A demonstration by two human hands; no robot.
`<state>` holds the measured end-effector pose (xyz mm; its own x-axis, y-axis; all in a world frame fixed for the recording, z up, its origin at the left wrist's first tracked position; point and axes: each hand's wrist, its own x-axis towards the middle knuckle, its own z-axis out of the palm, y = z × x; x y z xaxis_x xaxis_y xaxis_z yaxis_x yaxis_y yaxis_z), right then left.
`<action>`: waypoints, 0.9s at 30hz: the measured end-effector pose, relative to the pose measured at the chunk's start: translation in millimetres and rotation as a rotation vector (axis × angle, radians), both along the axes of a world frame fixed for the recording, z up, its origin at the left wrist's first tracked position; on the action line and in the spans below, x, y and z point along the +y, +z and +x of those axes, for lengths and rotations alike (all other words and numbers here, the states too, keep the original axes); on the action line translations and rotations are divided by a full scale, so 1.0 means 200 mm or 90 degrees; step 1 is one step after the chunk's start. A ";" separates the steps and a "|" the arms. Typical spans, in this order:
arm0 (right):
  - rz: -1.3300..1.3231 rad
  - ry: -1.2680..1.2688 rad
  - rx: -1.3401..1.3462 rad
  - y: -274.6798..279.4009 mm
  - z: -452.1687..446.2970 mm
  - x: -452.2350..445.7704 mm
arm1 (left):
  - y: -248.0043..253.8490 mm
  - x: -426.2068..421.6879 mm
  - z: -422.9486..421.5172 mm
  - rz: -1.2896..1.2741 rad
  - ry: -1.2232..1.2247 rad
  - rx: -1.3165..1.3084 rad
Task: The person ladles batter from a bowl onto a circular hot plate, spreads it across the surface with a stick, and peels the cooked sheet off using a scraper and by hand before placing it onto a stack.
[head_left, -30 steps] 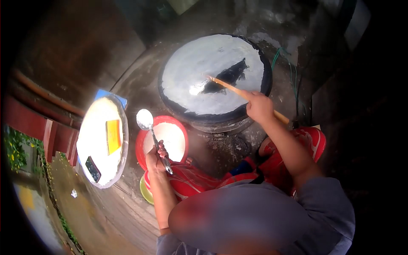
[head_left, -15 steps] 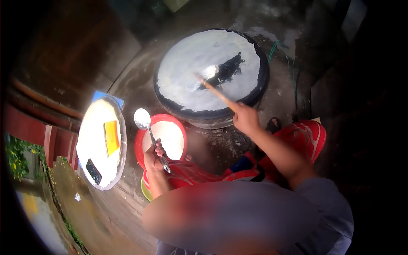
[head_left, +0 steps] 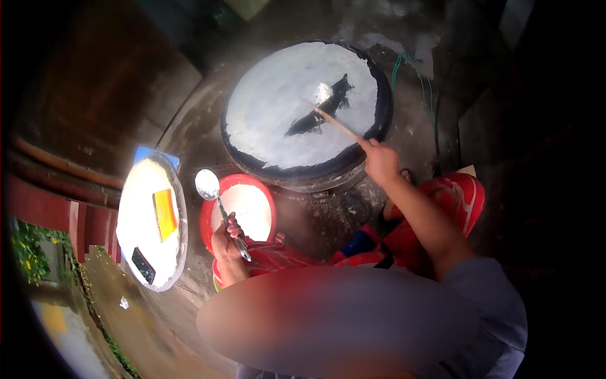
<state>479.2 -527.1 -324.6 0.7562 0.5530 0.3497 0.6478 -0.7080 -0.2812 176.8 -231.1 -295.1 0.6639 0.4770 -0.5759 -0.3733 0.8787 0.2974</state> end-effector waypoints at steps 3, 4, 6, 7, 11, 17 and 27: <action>-0.054 -0.116 -0.013 0.01 0.25 -0.09 | 0.00 0.01 -0.01 0.005 -0.013 -0.006; -0.053 -0.120 -0.016 0.04 0.26 -0.10 | 0.00 0.01 -0.01 0.008 -0.014 -0.009; -0.055 -0.173 0.094 0.10 0.28 -0.12 | -0.02 0.03 -0.02 0.007 -0.013 -0.010; -0.054 -0.175 0.091 0.09 0.26 -0.12 | -0.03 0.03 -0.02 0.003 -0.005 -0.008; 0.253 -0.110 0.355 -0.20 0.28 -0.11 | -0.03 0.04 -0.03 0.017 0.002 -0.009; 0.220 -0.137 0.380 -0.18 0.62 -0.18 | -0.02 0.03 -0.02 -0.005 -0.003 0.002; 0.247 -0.123 0.425 -0.23 0.46 -0.19 | -0.02 0.03 0.00 -0.010 -0.014 -0.024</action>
<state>571.2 -565.8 -370.5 0.9441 0.3220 -0.0713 0.1303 -0.5628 -0.8163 177.0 -225.8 -298.7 0.6959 0.4528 -0.5574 -0.3641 0.8915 0.2695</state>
